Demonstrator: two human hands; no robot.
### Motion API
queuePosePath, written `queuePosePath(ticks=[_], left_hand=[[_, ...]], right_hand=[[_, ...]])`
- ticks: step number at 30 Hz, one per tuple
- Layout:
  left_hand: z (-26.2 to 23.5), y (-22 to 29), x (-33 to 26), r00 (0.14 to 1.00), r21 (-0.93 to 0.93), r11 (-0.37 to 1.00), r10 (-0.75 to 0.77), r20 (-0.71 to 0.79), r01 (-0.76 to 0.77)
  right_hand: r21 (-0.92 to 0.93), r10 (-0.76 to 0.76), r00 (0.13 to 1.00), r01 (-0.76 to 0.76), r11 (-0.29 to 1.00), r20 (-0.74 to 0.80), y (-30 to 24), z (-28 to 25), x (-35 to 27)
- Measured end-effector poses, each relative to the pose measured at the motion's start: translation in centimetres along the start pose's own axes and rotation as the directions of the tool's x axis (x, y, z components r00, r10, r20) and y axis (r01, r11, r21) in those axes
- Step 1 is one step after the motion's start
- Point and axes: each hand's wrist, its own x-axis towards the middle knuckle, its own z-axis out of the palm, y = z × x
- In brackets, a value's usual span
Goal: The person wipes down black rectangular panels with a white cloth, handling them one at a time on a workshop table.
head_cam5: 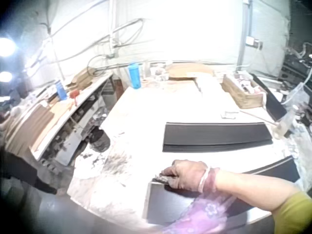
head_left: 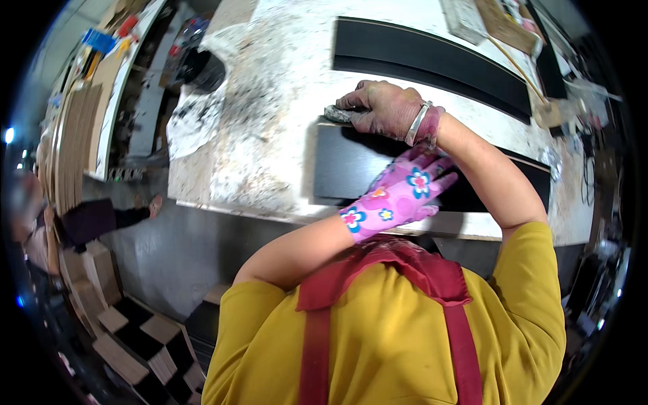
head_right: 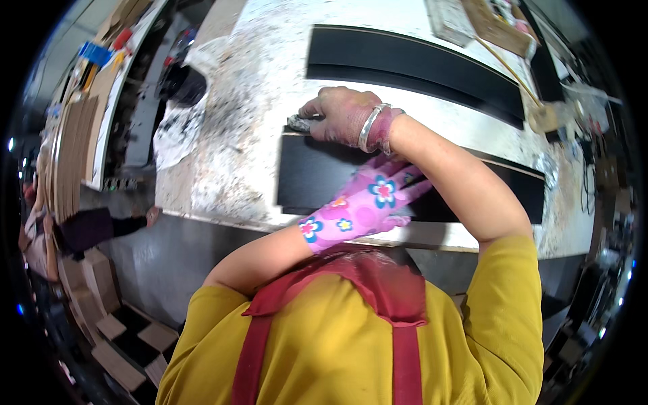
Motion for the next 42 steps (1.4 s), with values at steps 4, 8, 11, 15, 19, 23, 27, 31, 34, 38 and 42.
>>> queuePosePath(ticks=[4, 8, 11, 15, 19, 23, 27, 31, 34, 38, 42], left_hand=[[-0.7, 0.9, 1.0, 0.969, 0.119, 0.992, -0.079, 0.232, 0.052], [-1.0, 1.2, 1.8, 0.929, 0.196, 0.976, -0.159, 0.336, 0.096], [-0.7, 1.6, 2.3, 0.915, 0.238, 0.967, -0.18, 0.362, 0.096], [-0.8, 3.0, 3.5, 0.882, 0.313, 0.943, -0.242, 0.405, 0.115], [-0.4, 3.4, 3.8, 0.858, 0.427, 0.899, -0.293, 0.423, 0.096], [0.0, 3.4, 3.8, 0.842, 0.476, 0.874, -0.329, 0.428, 0.099], [0.6, 3.5, 4.1, 0.844, 0.488, 0.867, -0.333, 0.421, 0.099], [1.0, 3.9, 4.1, 0.848, 0.511, 0.852, -0.353, 0.396, 0.116], [1.0, 3.9, 3.7, 0.852, 0.537, 0.837, -0.356, 0.384, 0.108], [0.7, 5.2, 4.6, 0.862, 0.517, 0.848, -0.347, 0.369, 0.12], [-0.1, 4.3, 9.0, 0.9, 0.246, 0.932, -0.331, 0.284, 0.265]], right_hand=[[0.089, 0.134, 0.991, -0.133, 0.987, -0.008, 5.6, -1.4, -6.3], [0.078, 0.207, 0.971, -0.199, 0.977, -0.122, 12.8, -2.0, -14.2], [0.076, 0.305, 0.93, -0.296, 0.952, -0.204, 18.4, -2.6, -21.3], [0.151, 0.495, 0.804, -0.473, 0.868, -0.329, 26.8, -3.1, -30.7], [0.095, 0.632, 0.639, -0.667, 0.739, -0.438, 34.7, -3.1, -38.3], [0.487, 0.711, 0.534, -0.519, 0.703, -0.458, 37.2, -1.7, -40.6], [0.638, 0.777, 0.504, -0.467, 0.612, -0.377, 36.8, 0.6, -39.6], [0.686, 0.84, 0.497, -0.534, 0.495, -0.219, 33.1, 0.7, -43.3], [0.535, 0.712, 0.628, -0.503, 0.679, -0.313, 31.3, 2.2, -47.9], [0.724, 0.701, 0.69, -0.39, 0.569, -0.18, 31.0, 3.3, -52.7], [0.932, 0.785, 0.508, 0.124, 0.341, -0.355, 31.7, 4.7, -51.0]])
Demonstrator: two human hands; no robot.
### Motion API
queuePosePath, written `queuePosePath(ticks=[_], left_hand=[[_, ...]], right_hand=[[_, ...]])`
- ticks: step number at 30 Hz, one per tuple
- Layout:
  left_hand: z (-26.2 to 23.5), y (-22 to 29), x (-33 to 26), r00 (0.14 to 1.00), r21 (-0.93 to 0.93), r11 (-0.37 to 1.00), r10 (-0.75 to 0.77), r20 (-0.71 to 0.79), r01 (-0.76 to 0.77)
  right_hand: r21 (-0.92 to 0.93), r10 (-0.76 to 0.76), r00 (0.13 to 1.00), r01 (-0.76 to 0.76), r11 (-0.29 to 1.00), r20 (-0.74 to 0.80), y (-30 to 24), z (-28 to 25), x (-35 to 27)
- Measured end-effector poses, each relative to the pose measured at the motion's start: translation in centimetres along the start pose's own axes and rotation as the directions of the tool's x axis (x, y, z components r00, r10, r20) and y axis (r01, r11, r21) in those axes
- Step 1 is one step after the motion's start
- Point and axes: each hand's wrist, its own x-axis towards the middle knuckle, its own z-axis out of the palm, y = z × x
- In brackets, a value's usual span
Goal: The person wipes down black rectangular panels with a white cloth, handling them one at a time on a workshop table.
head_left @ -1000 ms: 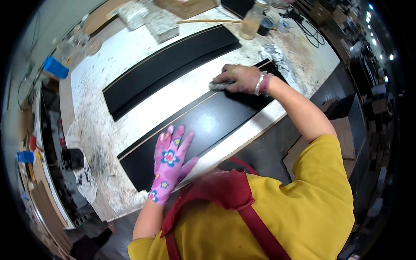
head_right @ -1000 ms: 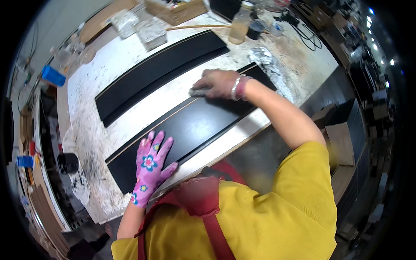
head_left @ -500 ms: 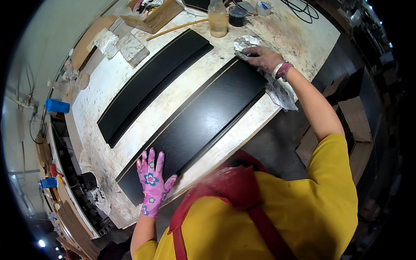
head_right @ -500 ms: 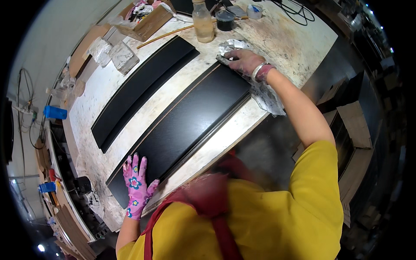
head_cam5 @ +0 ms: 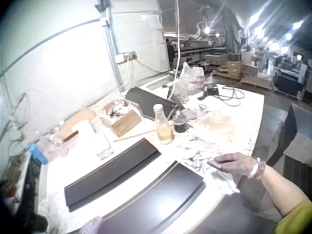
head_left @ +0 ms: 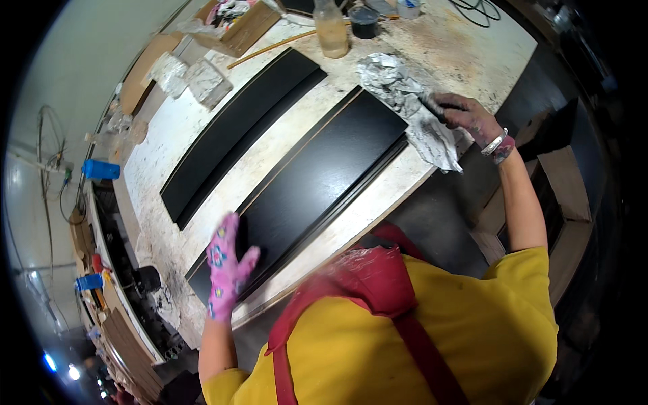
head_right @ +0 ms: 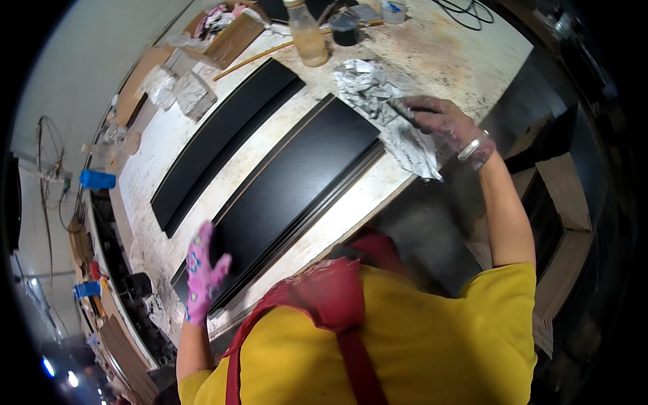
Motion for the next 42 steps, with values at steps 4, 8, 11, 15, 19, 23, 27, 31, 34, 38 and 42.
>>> queuePosePath(ticks=[4, 8, 11, 15, 19, 23, 27, 31, 34, 38, 42], left_hand=[[0.2, -2.8, 5.1, 0.984, -0.149, 0.982, -0.097, 0.15, 0.119], [0.8, -5.6, 6.5, 0.962, -0.316, 0.916, -0.195, 0.191, 0.248], [1.2, -6.5, 6.9, 0.971, -0.319, 0.928, -0.136, 0.195, 0.195], [1.8, -7.8, 7.9, 0.941, -0.367, 0.882, -0.203, 0.269, 0.295], [1.8, -8.2, 7.9, 0.935, -0.407, 0.849, -0.25, 0.25, 0.336], [-3.6, -6.3, 7.9, 0.979, -0.339, 0.918, -0.192, 0.074, 0.206], [-9.5, 0.1, 7.8, 0.999, -0.172, 0.985, -0.029, -0.039, 0.022], [-9.4, 2.1, 5.9, 0.988, 0.06, 0.996, 0.073, -0.136, -0.066], [-7.1, 1.2, 3.8, 0.959, 0.213, 0.963, 0.205, -0.197, -0.163], [-6.4, 2.4, 2.3, 0.949, 0.365, 0.915, 0.255, -0.186, -0.174], [-3.8, 4.7, -0.9, 0.936, 0.37, 0.859, 0.32, 0.149, -0.353]], right_hand=[[0.322, -0.123, 0.992, 0.119, 0.939, -0.01, 2.2, 2.1, 2.4], [0.336, -0.105, 0.994, 0.112, 0.935, -0.039, 2.5, 4.6, 3.8], [0.337, -0.078, 0.995, 0.094, 0.937, -0.06, 2.3, 4.7, 4.0], [0.392, -0.076, 0.996, 0.089, 0.916, -0.048, 3.4, 4.3, 4.6], [0.415, -0.054, 0.997, 0.074, 0.907, -0.06, 2.9, 5.2, 4.7], [0.446, -0.076, 0.992, 0.114, 0.888, -0.102, 2.8, 4.1, 5.1], [0.484, -0.104, 0.962, 0.22, 0.847, -0.254, 4.4, 2.3, 5.0], [0.471, -0.194, 0.949, 0.294, 0.832, -0.249, 5.0, 2.3, 5.6], [0.437, -0.257, 0.936, 0.34, 0.833, -0.24, 5.6, 2.4, 5.6], [0.508, -0.178, 0.953, 0.283, 0.814, -0.247, 5.0, 1.1, 4.9], [0.502, -0.175, 0.927, 0.331, 0.799, -0.332, 5.9, 1.5, 3.8]])
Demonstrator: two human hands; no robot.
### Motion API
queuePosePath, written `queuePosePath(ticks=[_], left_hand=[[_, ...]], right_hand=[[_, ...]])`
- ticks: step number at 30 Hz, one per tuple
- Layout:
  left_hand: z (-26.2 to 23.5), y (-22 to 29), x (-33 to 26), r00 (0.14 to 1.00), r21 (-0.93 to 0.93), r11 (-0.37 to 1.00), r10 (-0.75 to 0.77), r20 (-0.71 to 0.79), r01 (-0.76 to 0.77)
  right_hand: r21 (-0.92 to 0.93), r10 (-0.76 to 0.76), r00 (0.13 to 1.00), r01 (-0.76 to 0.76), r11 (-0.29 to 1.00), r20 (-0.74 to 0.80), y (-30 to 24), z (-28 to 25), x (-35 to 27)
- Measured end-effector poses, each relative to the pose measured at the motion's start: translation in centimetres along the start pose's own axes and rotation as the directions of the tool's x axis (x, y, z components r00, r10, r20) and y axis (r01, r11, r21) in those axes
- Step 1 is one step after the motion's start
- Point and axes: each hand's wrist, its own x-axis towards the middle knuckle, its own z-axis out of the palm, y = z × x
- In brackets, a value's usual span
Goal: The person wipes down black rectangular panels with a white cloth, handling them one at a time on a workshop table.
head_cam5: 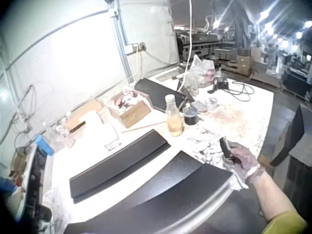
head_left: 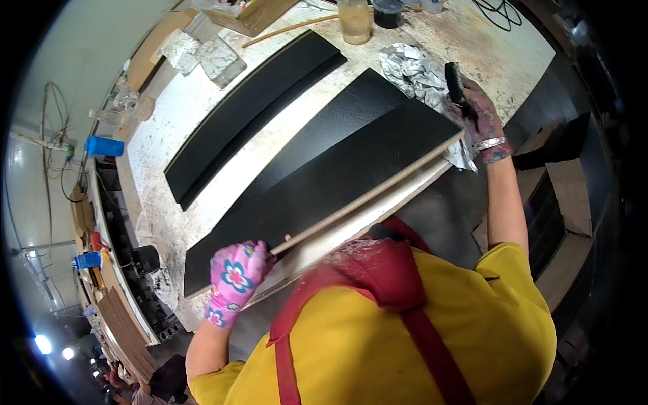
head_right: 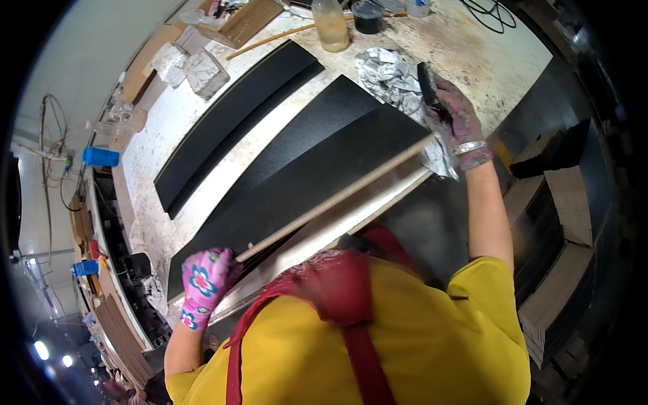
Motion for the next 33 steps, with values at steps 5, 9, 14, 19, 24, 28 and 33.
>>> queuePosePath(ticks=[5, 9, 14, 19, 24, 28, 33], left_hand=[[6.5, 1.8, -1.3, 0.977, 0.02, 0.993, 0.118, -0.179, -0.117], [6.9, 1.9, -0.3, 0.97, -0.108, 0.968, -0.217, 0.109, 0.228], [7.0, 2.0, 0.2, 0.961, -0.017, 0.968, -0.244, 0.133, 0.249], [8.0, 2.1, -0.1, 0.962, 0.014, 0.968, -0.252, 0.102, 0.252], [8.3, 1.5, -0.9, 0.955, -0.001, 0.959, -0.281, 0.091, 0.283], [6.7, 1.4, -0.8, 0.942, -0.056, 0.945, -0.315, 0.115, 0.323], [9.6, -0.5, -2.9, 0.981, -0.224, 0.974, -0.065, -0.184, 0.022]], right_hand=[[-0.029, 0.204, 0.979, -0.204, 0.979, 0.016, 0.7, -1.0, -0.3], [-0.338, 0.241, 0.97, -0.237, 0.911, -0.031, -0.9, 1.9, -1.5], [-0.662, 0.245, 0.966, -0.13, 0.738, 0.083, -0.7, 3.0, -3.6], [-0.912, 0.159, 0.973, 0.09, 0.401, 0.166, -3.8, 2.2, -9.6], [-0.985, 0.548, 0.826, 0.052, 0.165, 0.136, -10.4, 3.4, -13.6], [-0.987, 0.339, 0.927, 0.149, 0.061, 0.16, -10.4, 5.0, -15.6], [-0.834, 0.132, 0.873, 0.391, 0.39, 0.47, -5.7, 12.4, -14.6]])
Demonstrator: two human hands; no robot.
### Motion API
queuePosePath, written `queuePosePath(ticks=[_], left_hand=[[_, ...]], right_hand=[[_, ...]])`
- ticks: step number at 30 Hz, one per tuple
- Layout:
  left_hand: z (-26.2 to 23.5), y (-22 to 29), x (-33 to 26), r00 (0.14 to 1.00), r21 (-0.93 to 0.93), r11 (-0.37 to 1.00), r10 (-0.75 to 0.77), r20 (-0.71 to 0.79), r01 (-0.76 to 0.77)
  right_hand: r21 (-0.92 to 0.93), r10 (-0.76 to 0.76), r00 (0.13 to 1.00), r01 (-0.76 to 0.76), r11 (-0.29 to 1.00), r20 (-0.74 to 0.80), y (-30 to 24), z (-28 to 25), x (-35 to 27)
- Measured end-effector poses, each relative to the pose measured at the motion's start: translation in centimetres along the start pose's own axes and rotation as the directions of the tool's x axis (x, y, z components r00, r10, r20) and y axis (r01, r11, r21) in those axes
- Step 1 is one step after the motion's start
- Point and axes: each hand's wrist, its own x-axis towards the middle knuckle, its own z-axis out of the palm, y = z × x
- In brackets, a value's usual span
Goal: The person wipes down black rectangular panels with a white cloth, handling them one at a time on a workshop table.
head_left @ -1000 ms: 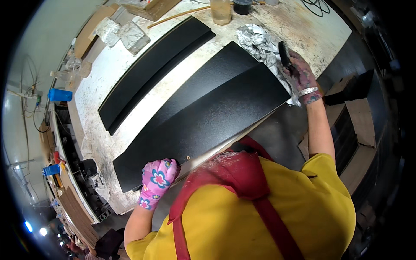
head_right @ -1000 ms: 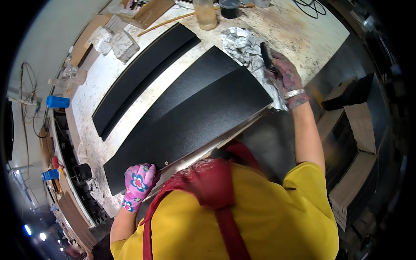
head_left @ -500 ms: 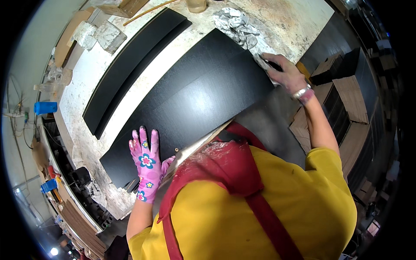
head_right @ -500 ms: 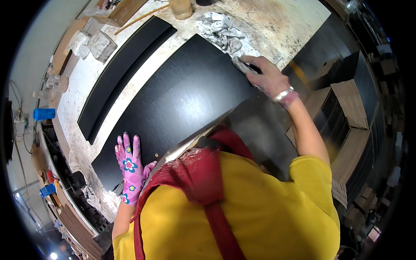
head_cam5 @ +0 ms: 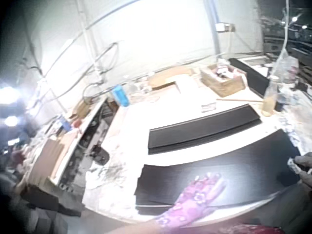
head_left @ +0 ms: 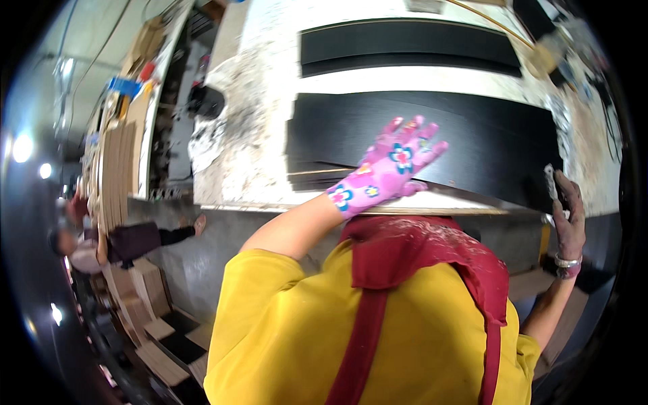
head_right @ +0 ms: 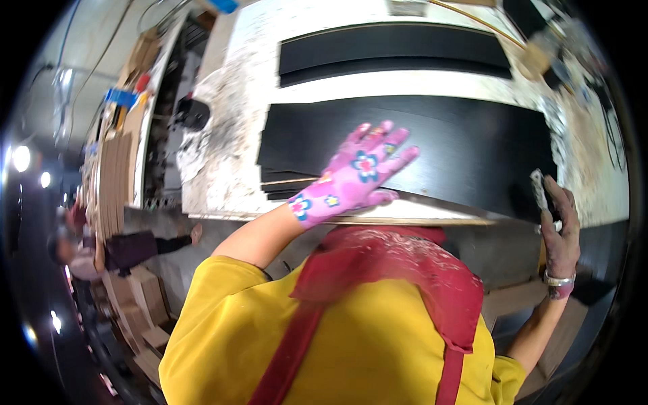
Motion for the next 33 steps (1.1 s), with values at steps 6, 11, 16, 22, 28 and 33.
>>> queuePosePath(ticks=[6, 11, 16, 22, 28, 33], left_hand=[[1.5, -1.3, -2.1, 0.985, -0.057, 0.995, -0.088, -0.15, 0.081], [2.7, -0.9, -1.6, 0.963, -0.326, 0.945, -0.115, -0.245, 0.03], [2.4, -0.7, -2.0, 0.928, -0.466, 0.879, -0.25, -0.276, 0.098], [3.1, -0.8, -1.5, 0.919, -0.283, 0.959, -0.137, -0.371, 0.029], [3.7, -0.6, -1.3, 0.952, -0.488, 0.852, -0.282, -0.117, 0.192], [2.3, -0.6, -1.3, 0.956, -0.19, 0.975, -0.16, -0.245, 0.114]], right_hand=[[-0.006, -0.577, 0.678, 0.65, 0.76, 0.455, -19.7, 17.2, 12.9], [0.276, -0.774, 0.245, 0.837, 0.473, 0.583, -28.5, 32.0, 15.9], [0.313, -0.582, -0.023, 0.86, 0.403, 0.813, -30.6, 37.1, 17.0], [-0.079, -0.688, 0.225, 0.968, 0.238, 0.69, -30.0, 36.5, 24.3], [0.229, -0.62, 0.109, 0.868, 0.44, 0.777, -31.1, 36.0, 18.0], [-0.21, -0.775, 0.437, 0.899, 0.384, 0.456, -26.5, 33.6, 23.9]])
